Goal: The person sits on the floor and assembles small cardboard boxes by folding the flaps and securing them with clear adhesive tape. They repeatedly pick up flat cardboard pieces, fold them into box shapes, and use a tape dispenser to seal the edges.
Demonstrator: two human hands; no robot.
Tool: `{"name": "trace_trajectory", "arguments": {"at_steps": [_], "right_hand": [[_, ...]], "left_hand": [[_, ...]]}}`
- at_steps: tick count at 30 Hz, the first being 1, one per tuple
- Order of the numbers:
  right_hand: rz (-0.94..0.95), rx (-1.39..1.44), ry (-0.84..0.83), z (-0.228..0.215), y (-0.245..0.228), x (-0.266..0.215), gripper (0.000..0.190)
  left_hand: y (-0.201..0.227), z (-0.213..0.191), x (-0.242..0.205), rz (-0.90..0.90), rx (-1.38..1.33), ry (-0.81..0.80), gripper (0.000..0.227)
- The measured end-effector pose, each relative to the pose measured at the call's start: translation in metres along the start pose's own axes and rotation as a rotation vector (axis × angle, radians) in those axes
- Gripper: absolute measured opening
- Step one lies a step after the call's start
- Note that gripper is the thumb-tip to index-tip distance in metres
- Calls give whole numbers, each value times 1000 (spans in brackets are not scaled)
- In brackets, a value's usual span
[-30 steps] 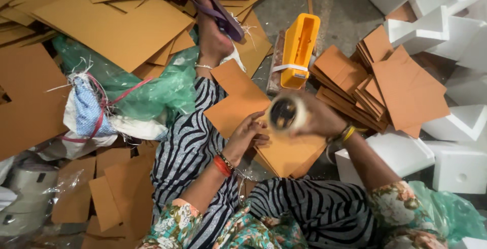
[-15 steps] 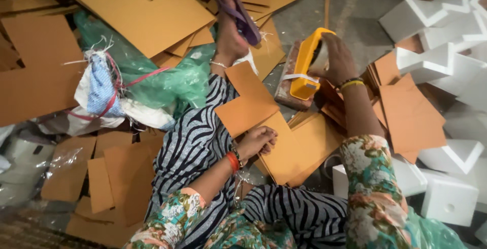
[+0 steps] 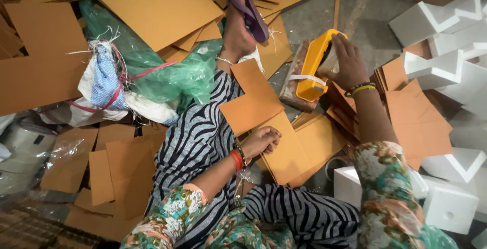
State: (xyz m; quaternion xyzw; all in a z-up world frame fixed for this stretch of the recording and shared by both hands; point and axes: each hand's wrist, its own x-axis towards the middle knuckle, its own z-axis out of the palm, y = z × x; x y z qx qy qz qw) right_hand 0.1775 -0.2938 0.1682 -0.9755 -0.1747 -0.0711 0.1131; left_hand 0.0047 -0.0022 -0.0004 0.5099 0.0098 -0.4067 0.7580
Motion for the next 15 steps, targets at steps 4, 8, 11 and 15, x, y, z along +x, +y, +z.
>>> {"name": "trace_trajectory", "arguments": {"at_steps": [4,8,11,15], "right_hand": [[-66,106,113,-12,-8,-15,84],[-17,122,315,-11,-25,-28,41],[69,192,338,-8,-28,-28,23],[116,175,266,-5,-27,-28,10]], "left_hand": [[-1,2,0,26,-24,-13,17],[5,3,-3,4,10,6,17],[10,6,-4,11,-5,-4,17],[9,6,-4,6,126,50,17]]}}
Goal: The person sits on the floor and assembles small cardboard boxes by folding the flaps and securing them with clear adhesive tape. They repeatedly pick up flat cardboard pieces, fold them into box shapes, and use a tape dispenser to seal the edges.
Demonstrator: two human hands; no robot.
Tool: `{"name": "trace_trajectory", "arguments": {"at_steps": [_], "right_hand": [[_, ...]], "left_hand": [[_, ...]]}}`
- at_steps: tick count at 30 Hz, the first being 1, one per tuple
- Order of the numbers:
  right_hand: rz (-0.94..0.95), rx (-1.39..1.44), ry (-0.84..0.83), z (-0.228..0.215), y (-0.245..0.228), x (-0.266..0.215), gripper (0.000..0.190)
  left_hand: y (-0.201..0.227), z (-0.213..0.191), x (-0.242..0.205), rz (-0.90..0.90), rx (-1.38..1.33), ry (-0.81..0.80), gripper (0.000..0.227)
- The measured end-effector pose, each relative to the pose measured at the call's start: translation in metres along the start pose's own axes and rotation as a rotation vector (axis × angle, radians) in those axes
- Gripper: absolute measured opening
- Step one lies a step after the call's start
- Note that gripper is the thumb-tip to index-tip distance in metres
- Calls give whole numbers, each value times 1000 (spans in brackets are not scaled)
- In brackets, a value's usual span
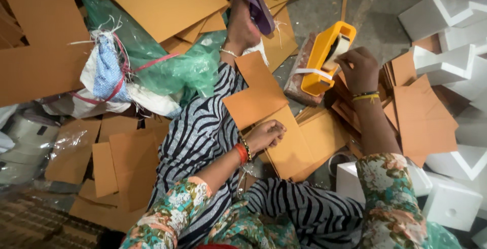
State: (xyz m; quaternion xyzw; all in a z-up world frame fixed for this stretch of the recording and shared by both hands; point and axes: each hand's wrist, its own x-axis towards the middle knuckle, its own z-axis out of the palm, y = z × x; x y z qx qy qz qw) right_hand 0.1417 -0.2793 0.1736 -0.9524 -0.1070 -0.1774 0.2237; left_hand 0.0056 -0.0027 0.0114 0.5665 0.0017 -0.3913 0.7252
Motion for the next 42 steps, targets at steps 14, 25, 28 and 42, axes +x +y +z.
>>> {"name": "trace_trajectory", "arguments": {"at_steps": [14,25,28,42], "right_hand": [[-20,-135,-172,3,-64,-96,6],[35,89,-50,24,-79,-113,15],[-2,-3,-43,38,-51,-113,15],[509,1144,-683,47,-90,-151,18]], "left_hand": [[-16,-5,6,56,44,-25,17],[-29,-14,7,93,12,-9,19],[-38,-19,17,140,-7,-17,19],[37,-13,-59,223,-489,-6,32]]}}
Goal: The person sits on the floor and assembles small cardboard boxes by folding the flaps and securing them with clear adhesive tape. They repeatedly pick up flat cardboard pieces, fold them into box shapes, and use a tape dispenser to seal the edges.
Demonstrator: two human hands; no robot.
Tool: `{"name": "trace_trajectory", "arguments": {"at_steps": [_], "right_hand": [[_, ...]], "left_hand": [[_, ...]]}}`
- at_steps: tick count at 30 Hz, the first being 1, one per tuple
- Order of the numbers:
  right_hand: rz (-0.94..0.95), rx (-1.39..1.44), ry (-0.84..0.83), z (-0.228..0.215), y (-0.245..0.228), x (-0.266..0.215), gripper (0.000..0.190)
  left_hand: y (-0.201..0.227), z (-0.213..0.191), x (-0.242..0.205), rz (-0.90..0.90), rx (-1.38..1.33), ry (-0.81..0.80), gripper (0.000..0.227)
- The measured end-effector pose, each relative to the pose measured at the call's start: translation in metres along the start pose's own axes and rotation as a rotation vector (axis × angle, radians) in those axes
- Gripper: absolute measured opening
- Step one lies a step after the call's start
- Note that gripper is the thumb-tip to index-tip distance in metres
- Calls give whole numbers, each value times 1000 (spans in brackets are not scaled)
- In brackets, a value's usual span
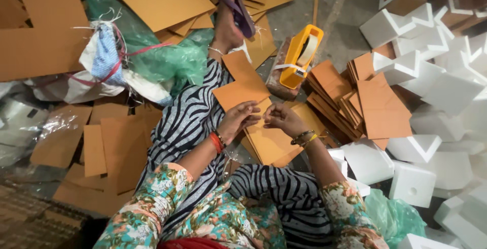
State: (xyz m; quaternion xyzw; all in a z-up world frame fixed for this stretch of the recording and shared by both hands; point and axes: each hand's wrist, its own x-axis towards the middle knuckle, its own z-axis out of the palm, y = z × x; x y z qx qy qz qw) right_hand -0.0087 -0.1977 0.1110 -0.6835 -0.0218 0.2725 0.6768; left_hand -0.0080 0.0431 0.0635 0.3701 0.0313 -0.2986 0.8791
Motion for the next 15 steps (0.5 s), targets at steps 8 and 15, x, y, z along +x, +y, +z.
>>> {"name": "trace_trajectory", "arguments": {"at_steps": [8,15], "right_hand": [[-21,87,279,-9,29,6,24],[-242,-196,2,30,-1,-4,38]], "left_hand": [[-22,-24,5,73,126,10,33],[-9,-7,-4,201,240,72,33]]}}
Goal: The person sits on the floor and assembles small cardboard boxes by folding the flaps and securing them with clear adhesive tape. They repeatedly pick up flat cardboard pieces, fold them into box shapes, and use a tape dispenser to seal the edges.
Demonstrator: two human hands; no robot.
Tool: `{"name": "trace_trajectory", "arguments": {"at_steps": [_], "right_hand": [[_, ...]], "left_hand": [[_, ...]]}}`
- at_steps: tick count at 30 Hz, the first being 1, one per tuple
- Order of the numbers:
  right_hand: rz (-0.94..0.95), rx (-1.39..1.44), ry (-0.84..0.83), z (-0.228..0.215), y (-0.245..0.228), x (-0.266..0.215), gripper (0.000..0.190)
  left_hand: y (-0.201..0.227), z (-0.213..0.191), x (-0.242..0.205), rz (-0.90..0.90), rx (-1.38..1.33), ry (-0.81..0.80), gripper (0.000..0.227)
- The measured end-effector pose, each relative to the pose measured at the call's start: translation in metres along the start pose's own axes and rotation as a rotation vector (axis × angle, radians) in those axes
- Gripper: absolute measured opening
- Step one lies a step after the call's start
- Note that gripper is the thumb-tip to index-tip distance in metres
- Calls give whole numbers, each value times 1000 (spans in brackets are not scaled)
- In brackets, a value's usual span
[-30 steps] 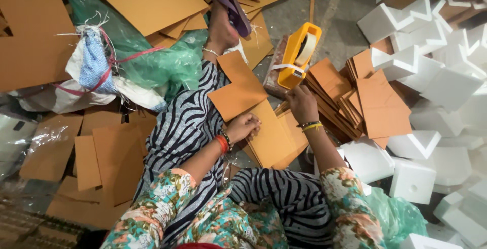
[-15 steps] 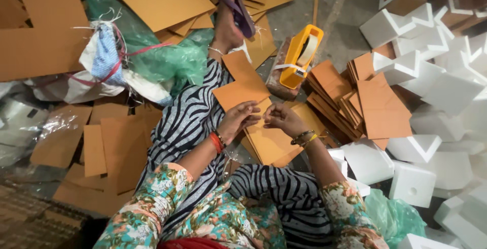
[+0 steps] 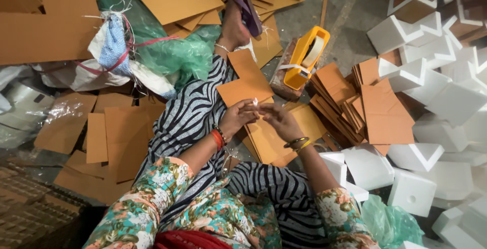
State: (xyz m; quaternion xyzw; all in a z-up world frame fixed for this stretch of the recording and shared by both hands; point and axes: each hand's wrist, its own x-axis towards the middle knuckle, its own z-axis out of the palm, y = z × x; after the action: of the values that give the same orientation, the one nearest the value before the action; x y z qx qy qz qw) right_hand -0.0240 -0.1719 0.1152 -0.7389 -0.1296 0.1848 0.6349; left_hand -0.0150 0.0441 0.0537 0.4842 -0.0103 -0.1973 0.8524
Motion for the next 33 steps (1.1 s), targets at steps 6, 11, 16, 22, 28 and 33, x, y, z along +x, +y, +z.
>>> {"name": "trace_trajectory", "arguments": {"at_steps": [6,11,16,22,28,33], "right_hand": [[167,-230,305,-4,-43,2,31],[-166,-479,254,5,-68,-6,47],[-208,-722,277,28,-69,-1,21],[-283,-690,380,38,-60,-6,18],[-369,-759,483,49,-66,-8,14],[-342,-754,613,39,-70,-10,15]], "left_hand": [[-22,-11,6,130,135,157,20],[-7,-6,2,-78,25,-71,23],[6,-4,5,-195,15,-178,34],[9,0,0,-247,95,-133,47],[21,1,-5,-521,-389,19,64],[25,-15,-7,-364,-635,44,61]]}}
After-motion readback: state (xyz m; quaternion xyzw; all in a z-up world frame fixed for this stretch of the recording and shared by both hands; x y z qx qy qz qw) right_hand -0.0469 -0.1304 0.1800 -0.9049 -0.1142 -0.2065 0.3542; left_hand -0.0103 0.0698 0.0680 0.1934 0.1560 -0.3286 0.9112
